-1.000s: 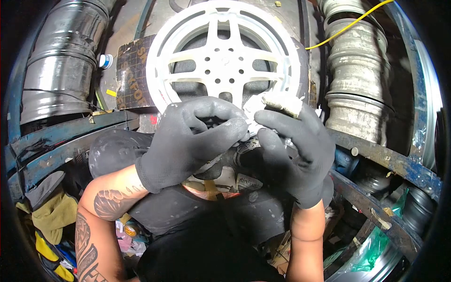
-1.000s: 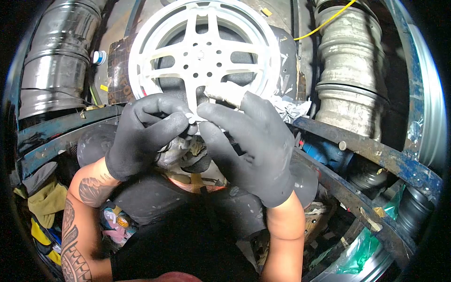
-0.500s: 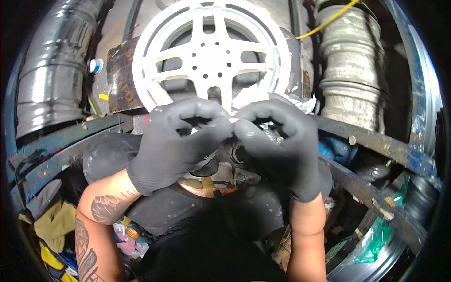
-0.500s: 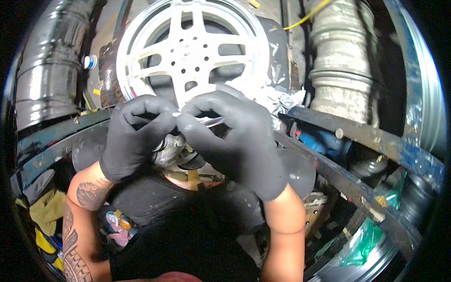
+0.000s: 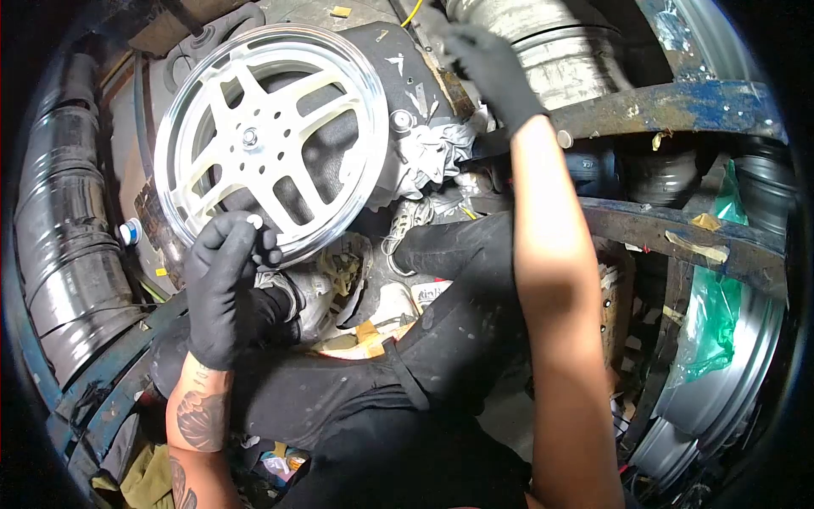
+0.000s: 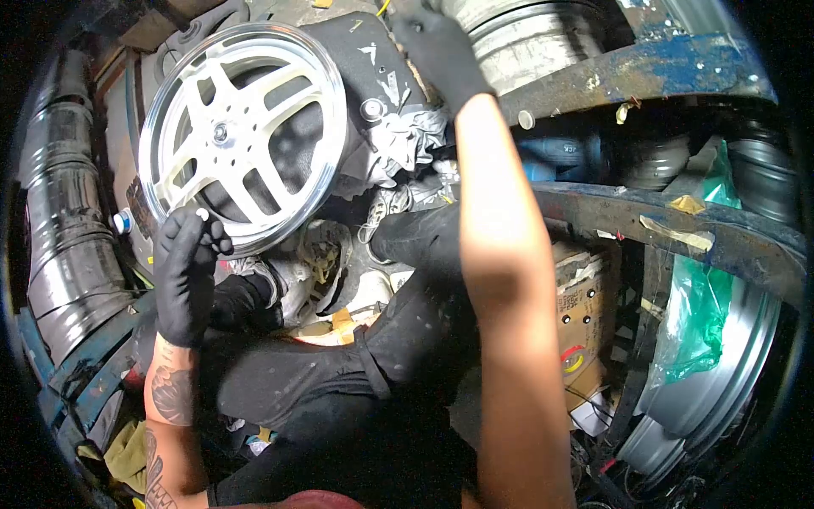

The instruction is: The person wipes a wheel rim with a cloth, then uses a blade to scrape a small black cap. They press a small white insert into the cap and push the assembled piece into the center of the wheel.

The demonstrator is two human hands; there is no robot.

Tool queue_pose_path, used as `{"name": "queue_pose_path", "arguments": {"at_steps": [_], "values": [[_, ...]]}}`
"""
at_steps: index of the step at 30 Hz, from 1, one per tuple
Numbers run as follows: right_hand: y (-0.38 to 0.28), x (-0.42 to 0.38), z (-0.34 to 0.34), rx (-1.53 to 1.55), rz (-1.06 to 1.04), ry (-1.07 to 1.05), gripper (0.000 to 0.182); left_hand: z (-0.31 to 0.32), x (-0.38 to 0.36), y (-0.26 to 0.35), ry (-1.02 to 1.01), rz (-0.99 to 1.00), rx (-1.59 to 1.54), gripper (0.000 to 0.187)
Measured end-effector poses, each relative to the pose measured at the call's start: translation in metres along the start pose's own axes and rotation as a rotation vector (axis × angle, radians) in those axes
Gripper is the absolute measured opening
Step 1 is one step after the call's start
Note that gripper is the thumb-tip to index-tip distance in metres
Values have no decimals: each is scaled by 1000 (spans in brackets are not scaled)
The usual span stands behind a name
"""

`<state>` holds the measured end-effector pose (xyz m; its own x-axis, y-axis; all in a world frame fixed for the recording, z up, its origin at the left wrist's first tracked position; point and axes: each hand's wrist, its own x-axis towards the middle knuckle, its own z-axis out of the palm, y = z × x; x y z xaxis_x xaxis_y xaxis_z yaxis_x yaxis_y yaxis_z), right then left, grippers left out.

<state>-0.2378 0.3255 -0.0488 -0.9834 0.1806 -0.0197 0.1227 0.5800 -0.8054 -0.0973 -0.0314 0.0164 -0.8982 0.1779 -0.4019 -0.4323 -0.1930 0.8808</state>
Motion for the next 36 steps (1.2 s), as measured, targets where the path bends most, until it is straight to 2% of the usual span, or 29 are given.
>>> {"name": "queue_pose_path", "arguments": {"at_steps": [2,4,6,9,10,12,14,15,16,17,18,20,23,25,27,28,30,31,32,33,34,36], "values": [[51,15,23,-487,-68,-18,40,4,3,-5,-4,-33,14,20],[98,29,48,-733,60,-120,45,7,9,-8,6,-37,17,19],[117,37,76,-711,314,-74,45,3,22,-13,-51,18,80,21],[115,45,105,-790,305,-168,47,0,32,-12,1,-15,6,23],[125,49,115,-855,319,-115,47,1,32,-7,14,-21,-42,23],[125,51,123,-919,400,-173,50,-4,36,-4,-2,-32,-78,23],[129,53,132,-870,451,-136,54,-10,40,-5,2,-89,-140,24],[129,53,137,-878,484,-69,33,-14,43,-7,-21,-91,-164,23],[157,61,140,-897,468,-99,32,-17,44,-8,-37,-123,-244,23],[106,43,130,-889,501,-192,32,-20,45,-8,-42,-109,-253,21],[125,52,130,-1158,288,-471,34,-21,44,-8,-48,-101,-265,20],[144,64,120,-1365,57,-753,41,-23,41,-3,-30,-118,-248,20],[152,81,109,-1007,362,-239,48,-26,36,4,-49,-70,-217,20],[157,120,70,-1294,-115,-385,45,-26,30,10,-60,-37,-183,21],[114,139,30,-1148,-244,-132,42,-25,24,13,-92,1,-145,23],[63,140,13,-720,-65,17,40,-26,19,16,-99,5,-141,24],[-86,61,8,240,77,-4,30,-25,10,21,-112,8,-142,24],[-108,37,6,513,-143,-170,26,-25,7,21,-122,9,-176,23],[-159,-13,19,684,-64,-143,29,-24,4,23,-124,12,-172,23],[-186,-60,28,731,-89,-223,29,-24,1,25,-124,18,-166,23],[-201,-101,40,731,-161,-209,31,-24,-2,27,-122,25,-156,22],[-200,-144,61,410,-440,-103,28,-22,-4,29,-100,34,-148,21]]}}
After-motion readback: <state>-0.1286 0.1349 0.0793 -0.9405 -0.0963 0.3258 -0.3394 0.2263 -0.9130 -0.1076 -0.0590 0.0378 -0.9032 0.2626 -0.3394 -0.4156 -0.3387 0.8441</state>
